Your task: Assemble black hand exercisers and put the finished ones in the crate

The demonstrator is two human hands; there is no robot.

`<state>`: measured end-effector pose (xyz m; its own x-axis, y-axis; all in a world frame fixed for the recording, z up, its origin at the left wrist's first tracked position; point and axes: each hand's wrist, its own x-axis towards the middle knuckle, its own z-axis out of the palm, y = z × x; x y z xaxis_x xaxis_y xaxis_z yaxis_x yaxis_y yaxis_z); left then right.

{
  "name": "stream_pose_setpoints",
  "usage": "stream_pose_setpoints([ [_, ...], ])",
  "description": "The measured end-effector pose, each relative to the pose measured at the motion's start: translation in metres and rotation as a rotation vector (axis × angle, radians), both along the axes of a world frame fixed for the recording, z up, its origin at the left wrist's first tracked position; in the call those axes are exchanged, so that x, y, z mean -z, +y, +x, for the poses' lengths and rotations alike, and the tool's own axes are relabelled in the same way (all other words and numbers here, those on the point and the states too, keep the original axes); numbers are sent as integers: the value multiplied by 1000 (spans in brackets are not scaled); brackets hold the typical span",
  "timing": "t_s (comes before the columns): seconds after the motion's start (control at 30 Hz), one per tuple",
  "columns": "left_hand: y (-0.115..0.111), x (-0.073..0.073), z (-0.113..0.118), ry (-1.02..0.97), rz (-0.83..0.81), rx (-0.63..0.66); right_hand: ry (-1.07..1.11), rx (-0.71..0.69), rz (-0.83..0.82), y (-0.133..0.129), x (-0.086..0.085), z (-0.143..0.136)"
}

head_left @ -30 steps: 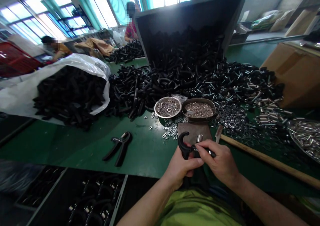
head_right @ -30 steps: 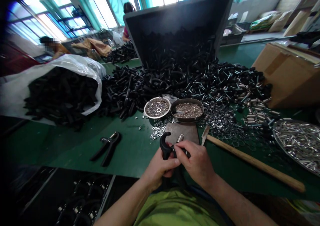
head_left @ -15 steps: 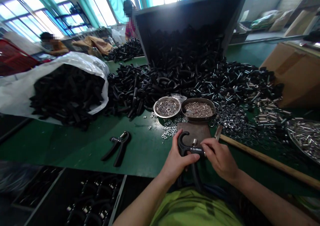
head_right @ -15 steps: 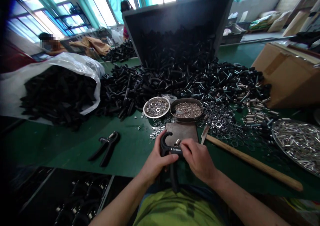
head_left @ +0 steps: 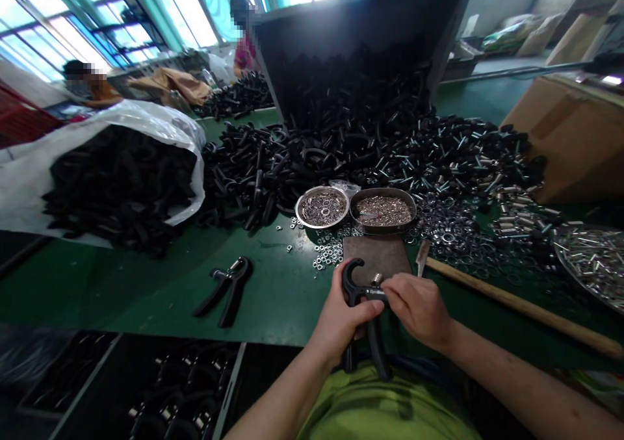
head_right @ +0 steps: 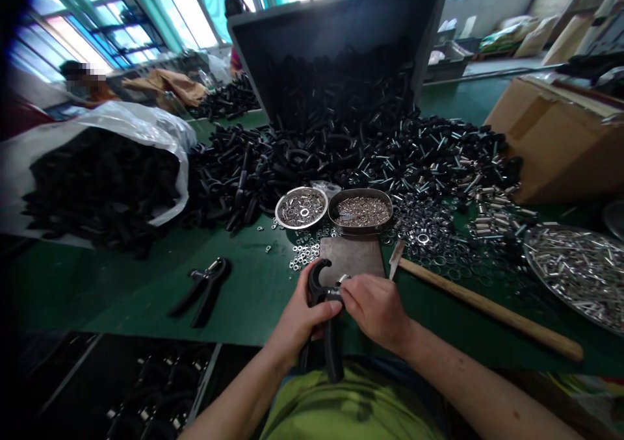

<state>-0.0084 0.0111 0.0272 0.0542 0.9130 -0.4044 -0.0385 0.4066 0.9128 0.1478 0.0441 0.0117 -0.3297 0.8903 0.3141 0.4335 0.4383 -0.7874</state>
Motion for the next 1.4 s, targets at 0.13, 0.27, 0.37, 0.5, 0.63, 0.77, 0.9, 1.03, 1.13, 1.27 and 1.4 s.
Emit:
stream_pose_setpoints([
  [0.13, -4, 7, 5, 283, 305, -130, 130, 86, -504, 3, 4, -7],
  [0.27, -2, 10, 2, 350, 358, -91, 83, 37, -763, 6, 3, -5],
  [0.37, 0, 7, 1, 108, 149, -55, -55, 40, -196, 5, 1, 2],
  [0.5, 0, 6, 4, -24, 2, 9, -43, 43, 126, 6, 3, 1],
  [0.63, -4, 11, 6, 343, 372, -113, 125, 140, -545, 9, 5, -9],
  [0.77, -2, 10, 4, 392, 379, -54, 140, 71, -766, 9, 5, -6],
  [0.9, 0, 9, 3, 149, 121, -27, 13, 73, -122, 7, 7, 0],
  [1.03, -2, 14, 3, 341, 348, -83, 159, 127, -553, 6, 11, -5],
  [1.13, -3, 16, 1, 475, 454, -40, 309, 41, -1034, 10, 9, -7],
  [1.27, -2, 13, -1, 451, 390, -17, 309, -161, -1048, 17, -2, 0],
  [1.4, -5, 13, 1, 444, 364, 32, 91, -300, -902, 20, -10, -2],
])
